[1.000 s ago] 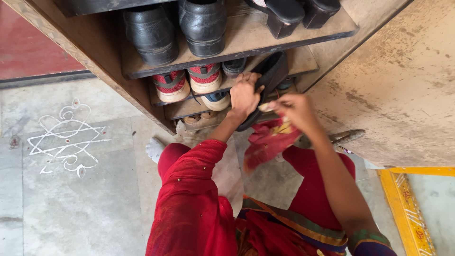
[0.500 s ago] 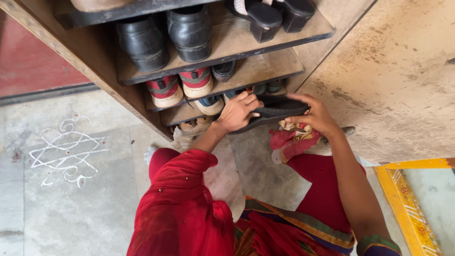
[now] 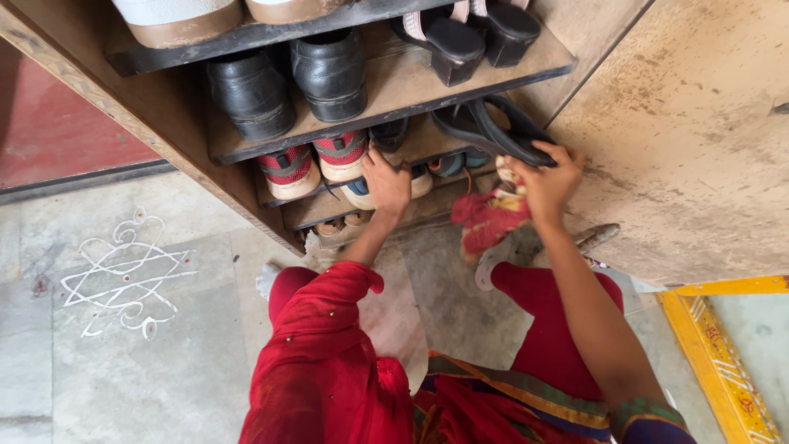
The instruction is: The person cleans a black shoe using a cloth, wiping the upper and sole surfaces. The person then places the shoe back on the shelf and picks up a pair of orange and black sneakers.
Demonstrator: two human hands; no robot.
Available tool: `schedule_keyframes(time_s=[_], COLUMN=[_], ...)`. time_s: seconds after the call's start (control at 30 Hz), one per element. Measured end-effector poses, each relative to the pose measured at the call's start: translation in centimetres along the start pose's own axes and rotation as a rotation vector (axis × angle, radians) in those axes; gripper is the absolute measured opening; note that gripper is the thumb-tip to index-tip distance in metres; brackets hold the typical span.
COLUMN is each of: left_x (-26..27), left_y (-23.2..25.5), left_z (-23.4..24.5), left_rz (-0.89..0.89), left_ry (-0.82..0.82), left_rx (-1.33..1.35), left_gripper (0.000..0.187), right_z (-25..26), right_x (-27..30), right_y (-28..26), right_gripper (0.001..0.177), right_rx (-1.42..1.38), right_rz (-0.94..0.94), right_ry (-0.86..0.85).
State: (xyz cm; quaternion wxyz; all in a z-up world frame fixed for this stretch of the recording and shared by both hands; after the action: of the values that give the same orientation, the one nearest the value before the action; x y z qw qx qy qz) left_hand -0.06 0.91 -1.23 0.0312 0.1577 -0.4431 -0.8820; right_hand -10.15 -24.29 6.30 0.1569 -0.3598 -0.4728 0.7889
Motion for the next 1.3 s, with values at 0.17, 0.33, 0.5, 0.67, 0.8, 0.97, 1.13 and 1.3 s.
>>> schedule_keyframes(time_s=[0.17,0.33,0.5,0.67,0.8,0.97,1.13,1.3], left_x=[-0.4,-0.8,-0.8,-1.7,-1.8,-1.8,-1.7,-0.7], left_y=[-0.1,0.5,0.5,0.3,0.3,0.2,0.9,0.6], left_z=[-1.8,-1.7,-3.4,-4.8,-5.7,-5.6,-5.5,-4.6], left_rz=[-0.026,0.011,-0.085,-0.041,-0.014,-0.034,-0.045,-0.099], left_ry=[-0.007,-0.096,-0.08,-0.009,-0.048,-0.128,-0.097,-0.088], left_rx=[-0.016,-0.132,0.016,0.137,0.159,0.148,0.167,0.105], left_gripper=[0.095,0.089,0.072,0.064,0.06,0.062,0.054,0.044], right_z=[-6.9,-12.9,-15.1,-15.6,-16.3,-17.0,-16.5,-16.3], right_x=[0.7,2.1,1.7,-0.6,-2.2,-3.6,-4.6,-5.2], right_y=[-0.1,-0.7,0.2,1.4,2.5,3.0,4.2,7.1], right_gripper=[0.051,0.057,0.071,0.077,0.077,0.073,0.064,0.031], right_rx=[0.167,0.151,0.236,0.163,0.074,0.063,0.111,-0.566], right_rz=[0.09,0.099,-0.061,-0.055,-0.081,-0.042,-0.055,-0.268], right_ry=[0.172,0.1,-0.101,-0.1,-0.13,-0.176,-0.131,0.322])
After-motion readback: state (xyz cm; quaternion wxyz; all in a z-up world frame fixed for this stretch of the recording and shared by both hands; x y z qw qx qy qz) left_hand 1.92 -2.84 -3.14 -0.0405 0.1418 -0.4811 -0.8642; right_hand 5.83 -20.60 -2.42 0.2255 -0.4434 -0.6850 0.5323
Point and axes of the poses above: each hand's wrist, its own x-axis away from the middle knuckle, its own z-axis out of the back of the hand, y = z × x, the point moved 1 cm from there along -x, towards the middle knuckle, and after that the axes turned 5 degrees about -x, right-handed, at the moved point
